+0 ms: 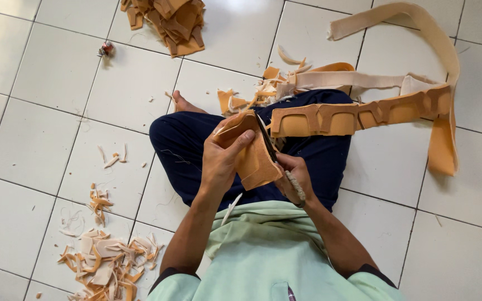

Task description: The person sits on a tiled floor and uses shears to cut a long strip of tan fabric into smaller rectangular pieces. They hold the fabric with one hand and cut with the other, occasionally adjusting the material to align the cuts. Cut pieces are placed in a pile to the side.

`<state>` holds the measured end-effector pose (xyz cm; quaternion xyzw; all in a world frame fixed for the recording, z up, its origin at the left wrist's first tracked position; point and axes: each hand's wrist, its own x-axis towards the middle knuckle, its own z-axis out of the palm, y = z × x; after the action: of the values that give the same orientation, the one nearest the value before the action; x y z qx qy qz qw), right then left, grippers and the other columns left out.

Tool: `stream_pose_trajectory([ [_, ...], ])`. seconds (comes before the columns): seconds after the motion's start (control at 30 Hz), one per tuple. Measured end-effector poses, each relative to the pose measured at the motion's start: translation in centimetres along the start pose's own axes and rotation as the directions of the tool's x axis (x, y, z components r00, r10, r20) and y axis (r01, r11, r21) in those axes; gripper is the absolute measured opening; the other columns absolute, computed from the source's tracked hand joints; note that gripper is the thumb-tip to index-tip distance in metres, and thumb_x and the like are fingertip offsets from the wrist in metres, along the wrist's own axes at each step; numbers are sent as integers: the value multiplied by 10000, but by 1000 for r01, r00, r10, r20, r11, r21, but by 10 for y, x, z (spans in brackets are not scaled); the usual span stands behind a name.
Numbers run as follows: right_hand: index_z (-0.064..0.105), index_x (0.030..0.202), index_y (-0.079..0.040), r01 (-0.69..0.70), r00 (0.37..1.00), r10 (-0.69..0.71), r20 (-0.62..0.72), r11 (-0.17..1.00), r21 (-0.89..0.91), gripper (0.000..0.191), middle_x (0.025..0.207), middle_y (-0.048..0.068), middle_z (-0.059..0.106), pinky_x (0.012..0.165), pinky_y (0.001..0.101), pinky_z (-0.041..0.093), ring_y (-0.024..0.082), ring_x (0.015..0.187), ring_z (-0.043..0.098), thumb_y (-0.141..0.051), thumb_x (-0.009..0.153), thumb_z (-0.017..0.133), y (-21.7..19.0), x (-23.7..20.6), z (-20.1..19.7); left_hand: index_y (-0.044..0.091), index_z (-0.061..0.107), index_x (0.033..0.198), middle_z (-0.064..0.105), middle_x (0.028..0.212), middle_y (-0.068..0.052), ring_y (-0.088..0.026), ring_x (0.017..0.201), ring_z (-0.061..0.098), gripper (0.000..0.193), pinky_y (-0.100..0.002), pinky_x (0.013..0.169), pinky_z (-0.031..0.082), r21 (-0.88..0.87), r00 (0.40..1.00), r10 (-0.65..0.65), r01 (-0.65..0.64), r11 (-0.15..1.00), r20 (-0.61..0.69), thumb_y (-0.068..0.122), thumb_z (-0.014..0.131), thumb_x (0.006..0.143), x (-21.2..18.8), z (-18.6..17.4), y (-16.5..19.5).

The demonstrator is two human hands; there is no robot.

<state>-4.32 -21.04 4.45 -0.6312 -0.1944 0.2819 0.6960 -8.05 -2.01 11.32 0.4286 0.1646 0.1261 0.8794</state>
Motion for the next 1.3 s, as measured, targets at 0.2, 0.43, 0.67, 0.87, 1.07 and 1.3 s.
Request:
stream_pose_trajectory([
  [0.2,683,988,-6,-19,1000,20,17,999,-49,632,547,-62,464,395,197,334,18,427,423,-630,947,593,-7,-7,-7,-50,625,1308,722,1180,-95,-135,1066,689,450,-274,939,574,112,997,-20,12,994,71,62,789,904,9,-13,22],
  [0.43,674,1031,-34,3,981,28,193,988,-155,715,607,-83,485,472,198,376,3,521,457,-730,915,558,-30,-9,-17,37,613,1194,751,1071,-69,-106,992,716,412,-245,847,601,558,972,-92,-45,829,215,154,834,867,7,-18,54],
  [0.67,672,947,-11,-145,964,151,218,989,-41,635,532,-72,431,379,192,264,1,422,363,-644,891,657,-21,-12,-32,56,584,1195,768,1017,-68,-110,937,746,464,-263,811,622,561,949,-186,13,828,253,179,852,837,6,-23,58],
  [0.87,629,837,-49,-84,996,84,11,996,-21,565,505,-79,446,359,185,288,9,378,387,-603,950,613,-4,-11,-33,-58,520,1337,672,1107,-158,-180,901,707,510,-269,743,634,13,934,-216,221,975,286,305,701,1029,20,-50,20],
  [1.07,511,1103,-48,233,968,-213,-132,959,161,372,1186,82,719,884,236,550,88,1032,677,-225,965,807,-13,19,5,-143,404,1351,566,1099,-223,-254,760,646,632,-240,476,573,-651,708,-113,691,315,697,425,504,1093,39,-66,-82],
  [1.3,543,1125,-59,340,908,-412,-78,832,-438,453,1089,108,681,791,278,544,120,916,643,-140,851,894,-50,43,-2,4,455,1407,583,992,-196,-251,728,604,601,-263,459,513,-466,708,-378,689,556,596,533,435,1123,43,-78,-122],
])
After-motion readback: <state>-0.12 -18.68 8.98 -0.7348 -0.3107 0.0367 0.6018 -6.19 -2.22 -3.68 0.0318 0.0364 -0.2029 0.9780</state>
